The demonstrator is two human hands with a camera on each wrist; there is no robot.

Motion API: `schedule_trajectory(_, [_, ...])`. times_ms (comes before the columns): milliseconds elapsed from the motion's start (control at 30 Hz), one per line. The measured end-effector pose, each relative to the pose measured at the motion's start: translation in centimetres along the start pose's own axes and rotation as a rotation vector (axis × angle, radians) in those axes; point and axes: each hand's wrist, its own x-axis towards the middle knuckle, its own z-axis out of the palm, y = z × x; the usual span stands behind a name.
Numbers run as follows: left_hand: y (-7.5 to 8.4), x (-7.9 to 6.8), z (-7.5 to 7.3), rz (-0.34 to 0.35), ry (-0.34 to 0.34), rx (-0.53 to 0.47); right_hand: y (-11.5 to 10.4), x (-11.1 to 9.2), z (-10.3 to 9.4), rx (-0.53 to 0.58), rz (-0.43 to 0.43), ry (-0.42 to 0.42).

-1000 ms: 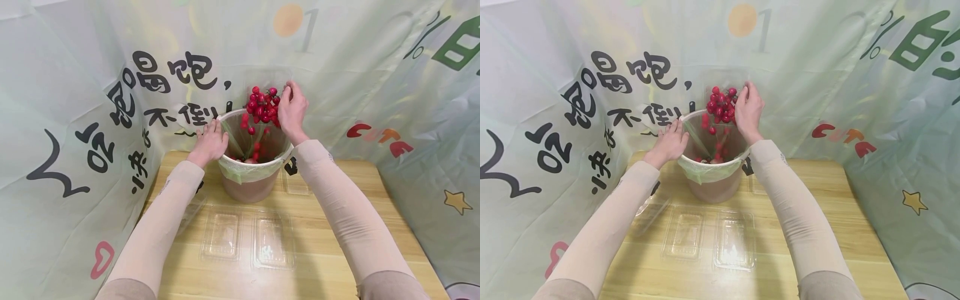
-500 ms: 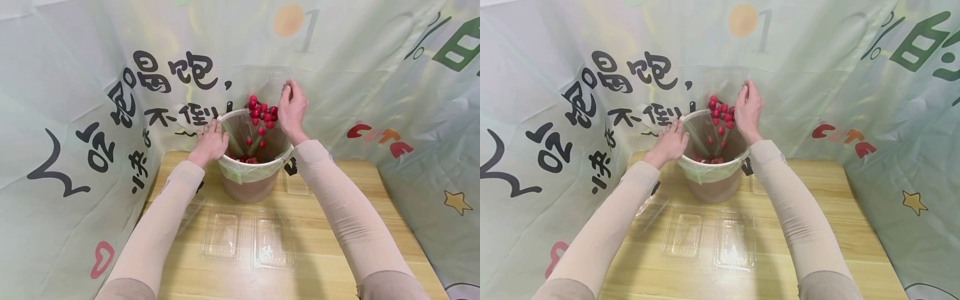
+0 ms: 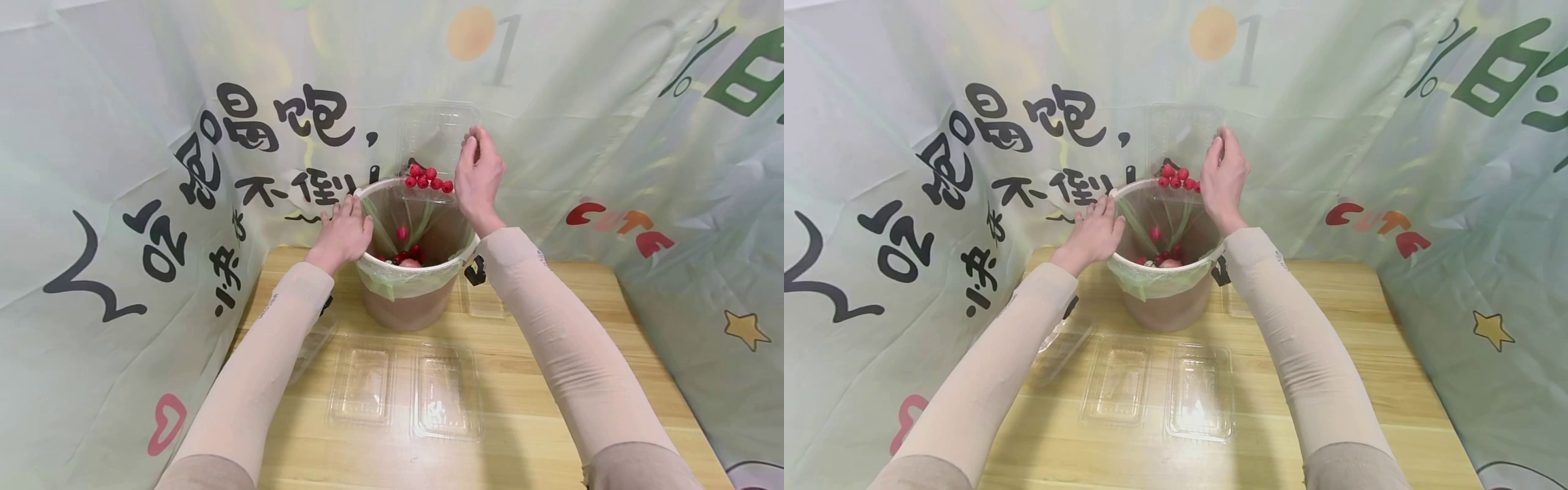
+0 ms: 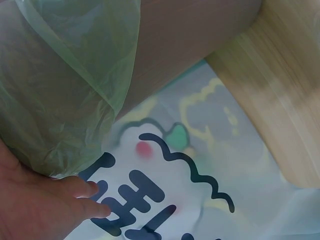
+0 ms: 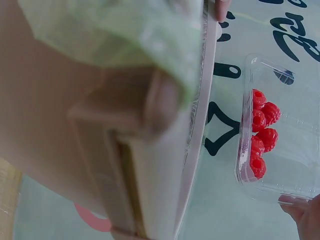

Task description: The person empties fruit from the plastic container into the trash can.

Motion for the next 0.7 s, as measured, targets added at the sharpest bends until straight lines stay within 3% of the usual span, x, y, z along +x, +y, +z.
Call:
schedule_trajectory(300, [-0.09,-0.07,0.04,0.001,0.001,-0.012,-0.04,-0.17,-0.1,0.024,-0.002,-0.01])
schedule_trajectory(700, [-0.02,-0.12,0.03,0.006,0.006,-0.016,0.32,-0.48,-0.03,0.075,-0.067,0.011])
